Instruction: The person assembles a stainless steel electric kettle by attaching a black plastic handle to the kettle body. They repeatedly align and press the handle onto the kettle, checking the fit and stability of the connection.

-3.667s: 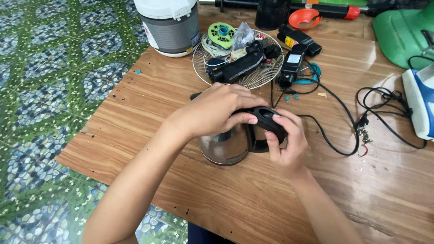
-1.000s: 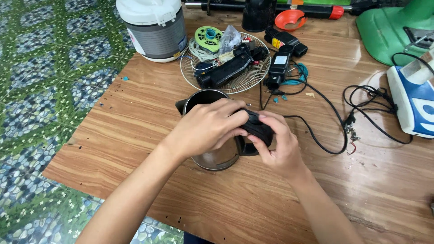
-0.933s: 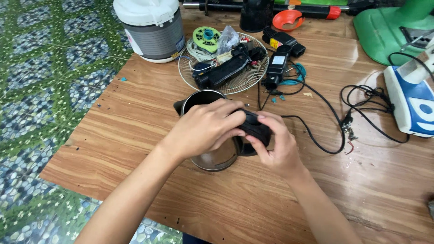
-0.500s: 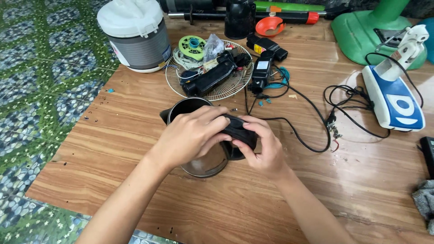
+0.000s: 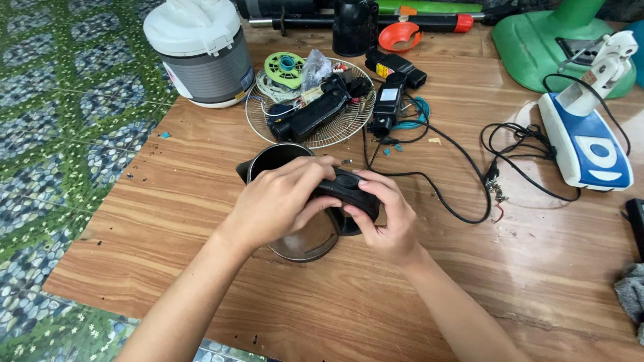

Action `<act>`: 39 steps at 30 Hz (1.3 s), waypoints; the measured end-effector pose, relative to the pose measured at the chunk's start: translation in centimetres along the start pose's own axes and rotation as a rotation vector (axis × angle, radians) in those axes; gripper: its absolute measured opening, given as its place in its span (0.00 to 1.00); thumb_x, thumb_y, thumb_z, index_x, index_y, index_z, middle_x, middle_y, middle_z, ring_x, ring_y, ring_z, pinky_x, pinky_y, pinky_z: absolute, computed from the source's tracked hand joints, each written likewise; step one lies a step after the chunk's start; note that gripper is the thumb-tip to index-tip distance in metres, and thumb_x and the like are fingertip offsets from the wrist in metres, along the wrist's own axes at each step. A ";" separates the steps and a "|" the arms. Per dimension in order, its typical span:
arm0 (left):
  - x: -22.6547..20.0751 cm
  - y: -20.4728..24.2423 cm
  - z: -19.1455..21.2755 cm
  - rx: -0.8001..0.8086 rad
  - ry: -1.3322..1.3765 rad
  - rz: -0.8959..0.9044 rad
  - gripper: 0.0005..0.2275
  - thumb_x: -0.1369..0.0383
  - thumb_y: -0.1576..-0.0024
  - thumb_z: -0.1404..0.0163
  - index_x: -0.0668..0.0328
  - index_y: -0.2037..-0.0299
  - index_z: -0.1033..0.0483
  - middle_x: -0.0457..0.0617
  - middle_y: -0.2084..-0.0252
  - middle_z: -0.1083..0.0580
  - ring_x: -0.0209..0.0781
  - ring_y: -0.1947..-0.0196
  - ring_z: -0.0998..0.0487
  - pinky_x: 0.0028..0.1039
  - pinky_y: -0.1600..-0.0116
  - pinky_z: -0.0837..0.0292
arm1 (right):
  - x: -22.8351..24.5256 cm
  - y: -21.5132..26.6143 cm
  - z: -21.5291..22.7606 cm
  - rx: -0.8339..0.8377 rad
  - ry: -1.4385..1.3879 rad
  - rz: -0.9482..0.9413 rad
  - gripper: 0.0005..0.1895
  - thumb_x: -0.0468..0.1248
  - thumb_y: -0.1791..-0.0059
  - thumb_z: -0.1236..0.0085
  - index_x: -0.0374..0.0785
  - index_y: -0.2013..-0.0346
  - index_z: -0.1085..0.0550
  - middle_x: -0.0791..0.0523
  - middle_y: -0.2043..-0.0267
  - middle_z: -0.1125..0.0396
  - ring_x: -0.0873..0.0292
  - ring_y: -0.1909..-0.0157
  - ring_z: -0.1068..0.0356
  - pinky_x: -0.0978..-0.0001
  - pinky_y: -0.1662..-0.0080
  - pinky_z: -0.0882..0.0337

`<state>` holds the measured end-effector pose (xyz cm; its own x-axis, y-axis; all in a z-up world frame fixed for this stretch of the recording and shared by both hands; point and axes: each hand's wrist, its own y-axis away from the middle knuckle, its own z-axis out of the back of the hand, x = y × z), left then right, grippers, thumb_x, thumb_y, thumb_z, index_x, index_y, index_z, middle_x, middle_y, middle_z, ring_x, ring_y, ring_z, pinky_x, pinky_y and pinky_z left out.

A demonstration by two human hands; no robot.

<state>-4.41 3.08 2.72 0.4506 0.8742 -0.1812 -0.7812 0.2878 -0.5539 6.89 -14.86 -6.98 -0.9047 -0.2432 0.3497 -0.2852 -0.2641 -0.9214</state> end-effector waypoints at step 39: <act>-0.4 0.2 -0.4 -0.110 -0.053 -0.067 0.12 0.63 0.39 0.44 0.58 0.49 0.22 0.60 0.50 0.21 0.60 0.48 0.19 0.45 0.52 0.20 | 0.5 -0.8 1.1 0.023 0.058 -0.039 0.19 0.33 0.55 0.30 0.29 0.55 0.27 0.44 0.52 0.25 0.43 0.53 0.22 0.60 0.57 0.21</act>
<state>-4.57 2.61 2.42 0.4742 0.8748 -0.0991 -0.6970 0.3043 -0.6493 7.03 -15.78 -5.93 -0.9099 -0.1783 0.3744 -0.3138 -0.2943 -0.9027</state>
